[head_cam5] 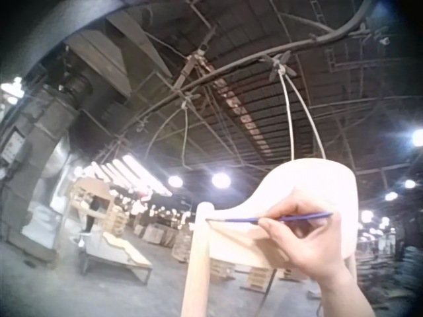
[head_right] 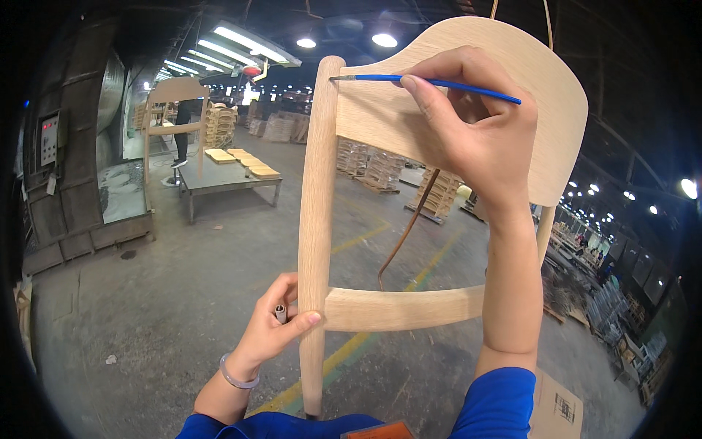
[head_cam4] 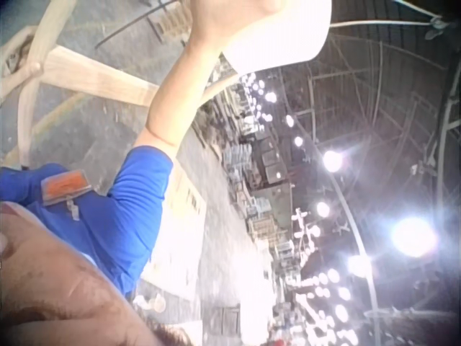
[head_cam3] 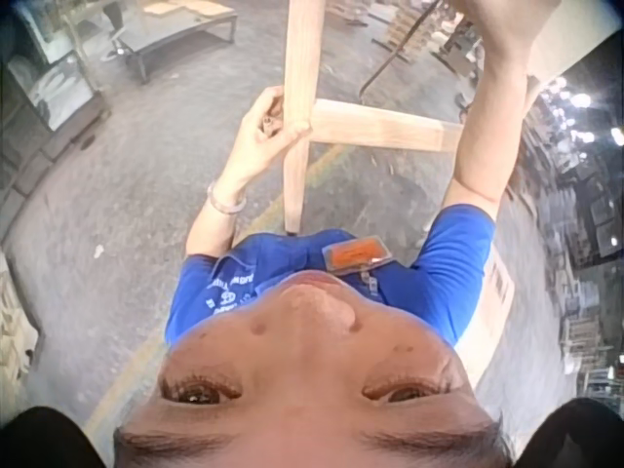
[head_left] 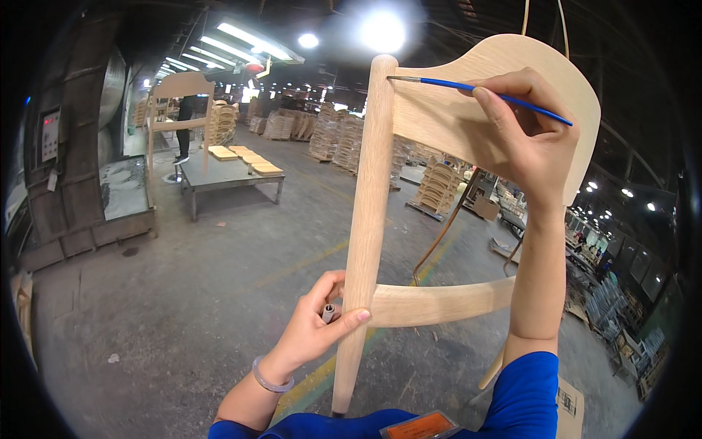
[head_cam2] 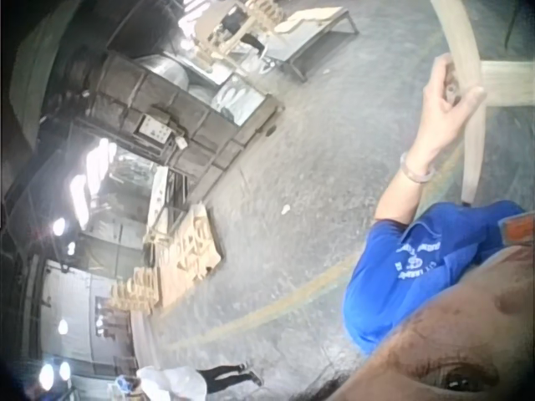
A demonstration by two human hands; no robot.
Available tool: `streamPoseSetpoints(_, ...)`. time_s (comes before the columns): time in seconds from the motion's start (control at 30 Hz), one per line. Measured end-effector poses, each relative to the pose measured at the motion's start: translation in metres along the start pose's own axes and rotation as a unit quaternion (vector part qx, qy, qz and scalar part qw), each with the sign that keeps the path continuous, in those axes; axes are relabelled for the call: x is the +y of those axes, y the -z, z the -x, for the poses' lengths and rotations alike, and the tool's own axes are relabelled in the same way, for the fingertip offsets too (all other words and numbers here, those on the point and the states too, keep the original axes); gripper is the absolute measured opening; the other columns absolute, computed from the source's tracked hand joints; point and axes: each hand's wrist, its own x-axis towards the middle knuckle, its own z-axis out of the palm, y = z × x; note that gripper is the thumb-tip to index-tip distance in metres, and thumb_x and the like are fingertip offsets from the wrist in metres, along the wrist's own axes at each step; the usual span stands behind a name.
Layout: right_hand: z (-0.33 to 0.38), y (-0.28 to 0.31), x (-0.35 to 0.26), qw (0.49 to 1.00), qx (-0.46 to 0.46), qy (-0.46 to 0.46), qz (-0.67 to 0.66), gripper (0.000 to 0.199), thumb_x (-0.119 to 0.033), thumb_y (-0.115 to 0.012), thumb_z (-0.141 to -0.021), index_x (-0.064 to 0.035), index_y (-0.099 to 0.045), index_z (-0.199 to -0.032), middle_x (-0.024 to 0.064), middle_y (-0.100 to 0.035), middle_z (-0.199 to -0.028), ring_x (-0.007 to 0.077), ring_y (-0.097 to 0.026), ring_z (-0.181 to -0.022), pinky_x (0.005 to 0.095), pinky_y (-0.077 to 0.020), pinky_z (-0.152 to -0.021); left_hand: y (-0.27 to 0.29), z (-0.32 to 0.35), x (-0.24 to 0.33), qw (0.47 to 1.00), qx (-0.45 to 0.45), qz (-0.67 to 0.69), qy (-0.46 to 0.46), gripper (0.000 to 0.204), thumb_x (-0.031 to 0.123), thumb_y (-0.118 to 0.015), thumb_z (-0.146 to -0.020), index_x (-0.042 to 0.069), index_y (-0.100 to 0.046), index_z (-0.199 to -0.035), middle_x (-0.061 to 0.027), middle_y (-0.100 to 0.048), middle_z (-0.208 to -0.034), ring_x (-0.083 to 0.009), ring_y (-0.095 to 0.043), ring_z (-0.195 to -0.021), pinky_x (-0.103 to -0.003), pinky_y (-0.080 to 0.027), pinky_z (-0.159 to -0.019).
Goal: The person uses a small brush to apply a light-colored substance to the joints and edges of a wooden chair frame. They repeatedly dip the brush into a small container and carefully touch up the backrest and leg connections while holding the chair steady.
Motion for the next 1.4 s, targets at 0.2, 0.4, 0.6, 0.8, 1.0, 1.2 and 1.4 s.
streamPoseSetpoints(0.2,-0.001,-0.006,0.007,0.999,0.001,0.032,-0.028,0.004,-0.002,-0.077,-0.091,-0.0001,-0.077,-0.094,0.0,-0.072,-0.086,0.004,-0.06,-0.072,0.0188,-0.0425,-0.061,0.001,0.0,-0.003,1.0,0.02,-0.019,-0.014,0.05,0.024,-0.078,-0.097,0.002,-0.056,-0.136,-0.0119,-0.074,-0.117,-0.001,-0.059,-0.075,-0.019,-0.045,-0.066)
streamPoseSetpoints(0.4,-0.002,-0.008,0.009,0.999,-0.002,0.032,-0.031,0.004,-0.002,-0.077,-0.091,0.0004,-0.077,-0.094,0.0003,-0.072,-0.086,0.0041,-0.06,-0.072,0.0187,-0.0427,-0.061,0.002,0.002,0.0,0.999,0.025,-0.022,-0.008,0.05,0.024,-0.078,-0.097,0.002,-0.056,-0.136,-0.015,-0.073,-0.122,-0.0027,-0.062,-0.081,-0.02,-0.046,-0.067)
streamPoseSetpoints(0.6,-0.005,-0.013,0.009,0.998,-0.004,0.052,-0.029,0.003,-0.002,-0.077,-0.091,0.0009,-0.077,-0.093,0.0003,-0.072,-0.085,0.0043,-0.061,-0.071,0.0182,-0.0426,-0.061,0.003,0.004,-0.001,0.999,0.036,-0.018,-0.027,0.05,0.024,-0.078,-0.097,0.001,-0.055,-0.136,-0.0156,-0.072,-0.122,-0.0049,-0.065,-0.086,-0.021,-0.048,-0.067)
streamPoseSetpoints(0.8,-0.006,-0.015,0.008,0.998,0.005,0.053,-0.043,0.004,-0.002,-0.077,-0.091,0.0008,-0.077,-0.093,0.0013,-0.074,-0.085,0.0052,-0.063,-0.072,0.0183,-0.0448,-0.062,0.007,0.009,0.002,0.999,0.033,-0.034,-0.005,0.05,0.024,-0.078,-0.097,0.001,-0.055,-0.135,-0.016,-0.073,-0.121,-0.0092,-0.068,-0.094,-0.023,-0.051,-0.071)
streamPoseSetpoints(1.0,-0.007,-0.015,0.009,0.997,-0.007,0.059,-0.04,0.004,-0.001,-0.077,-0.091,0.0008,-0.078,-0.095,0.0019,-0.074,-0.085,0.0057,-0.064,-0.074,0.018,-0.0467,-0.064,0.007,0.008,0.004,0.998,0.039,-0.045,-0.024,0.05,0.024,-0.078,-0.097,0.001,-0.055,-0.136,-0.016,-0.073,-0.12,-0.0068,-0.067,-0.087,-0.022,-0.05,-0.069)
streamPoseSetpoints(1.2,-0.008,-0.023,0.009,0.996,0.016,0.057,-0.067,0.003,-0.001,-0.077,-0.091,0.0015,-0.077,-0.093,0.0018,-0.074,-0.086,0.0058,-0.064,-0.075,0.0187,-0.0469,-0.065,0.013,0.01,0.008,0.998,0.036,-0.045,-0.007,0.05,0.022,-0.077,-0.097,0.001,-0.054,-0.136,-0.0158,-0.073,-0.121,-0.0077,-0.068,-0.092,-0.022,-0.051,-0.07)
streamPoseSetpoints(1.4,-0.009,-0.024,0.007,0.997,0.0,0.05,-0.053,0.003,0.0,-0.076,-0.092,0.0023,-0.076,-0.094,0.002,-0.073,-0.087,0.0067,-0.065,-0.078,0.0196,-0.049,-0.069,0.014,0.011,0.013,0.998,0.04,-0.049,-0.028,0.051,0.021,-0.077,-0.097,0.0,-0.054,-0.137,-0.0176,-0.072,-0.123,-0.0107,-0.069,-0.097,-0.024,-0.054,-0.072)
